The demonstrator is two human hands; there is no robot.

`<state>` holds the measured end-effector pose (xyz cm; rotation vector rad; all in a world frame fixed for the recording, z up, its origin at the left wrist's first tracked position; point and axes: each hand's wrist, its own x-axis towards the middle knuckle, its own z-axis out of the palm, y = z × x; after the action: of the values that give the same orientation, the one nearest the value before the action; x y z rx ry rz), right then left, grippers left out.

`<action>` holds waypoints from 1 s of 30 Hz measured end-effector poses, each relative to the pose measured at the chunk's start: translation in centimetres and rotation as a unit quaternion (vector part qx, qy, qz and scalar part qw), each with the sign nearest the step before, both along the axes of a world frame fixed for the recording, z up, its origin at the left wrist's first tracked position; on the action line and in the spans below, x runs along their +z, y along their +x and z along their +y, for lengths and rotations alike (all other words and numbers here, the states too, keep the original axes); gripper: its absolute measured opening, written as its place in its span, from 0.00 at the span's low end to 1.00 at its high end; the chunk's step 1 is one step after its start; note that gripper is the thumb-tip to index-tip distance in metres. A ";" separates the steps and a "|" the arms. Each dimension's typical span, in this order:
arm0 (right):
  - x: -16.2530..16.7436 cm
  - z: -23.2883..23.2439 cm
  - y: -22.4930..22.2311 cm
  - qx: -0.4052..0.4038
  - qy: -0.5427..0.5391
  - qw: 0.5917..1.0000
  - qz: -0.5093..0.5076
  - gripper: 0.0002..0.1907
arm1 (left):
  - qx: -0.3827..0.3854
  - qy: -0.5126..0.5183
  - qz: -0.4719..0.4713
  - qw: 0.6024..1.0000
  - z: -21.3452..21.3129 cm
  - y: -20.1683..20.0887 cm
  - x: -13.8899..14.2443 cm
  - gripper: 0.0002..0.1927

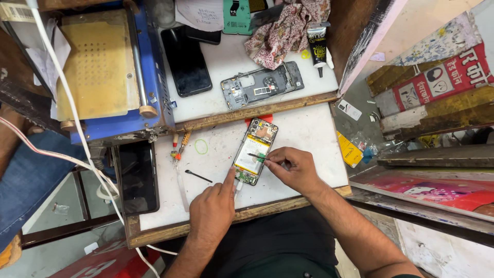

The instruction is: The person holds a smartphone connected to a charging cable, then flips it to expose the internal components. They repeatedly press and adjust the battery connector area with their fingers while the phone remains on the workbench.

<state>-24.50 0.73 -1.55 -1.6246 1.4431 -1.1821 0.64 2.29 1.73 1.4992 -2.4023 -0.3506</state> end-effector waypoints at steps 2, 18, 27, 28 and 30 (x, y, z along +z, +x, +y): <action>-0.2 0.0 -0.1 0.002 -0.006 1.000 0.009 0.07 | 0.005 -0.002 -0.012 1.000 -0.1 -0.1 -0.2 0.26; 0.4 -0.5 0.0 0.118 -0.039 0.990 0.062 0.09 | 0.103 0.307 0.391 0.861 -0.7 1.4 -0.9 0.31; 1.4 -0.6 0.3 0.156 -0.123 0.976 0.086 0.10 | 0.011 -0.083 0.297 0.951 -1.1 0.4 2.9 0.27; 1.5 -0.4 0.4 0.156 -0.124 0.975 0.095 0.11 | -0.010 -0.056 0.271 0.961 -1.2 -0.1 2.7 0.23; 1.7 -0.6 0.6 0.162 -0.142 0.970 0.114 0.12 | -0.014 -0.037 0.234 0.971 -1.5 -0.7 2.1 0.18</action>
<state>-23.86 0.10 0.15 -2.1601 1.1141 -1.0725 -0.06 0.84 3.78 1.1887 -2.0385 -0.5466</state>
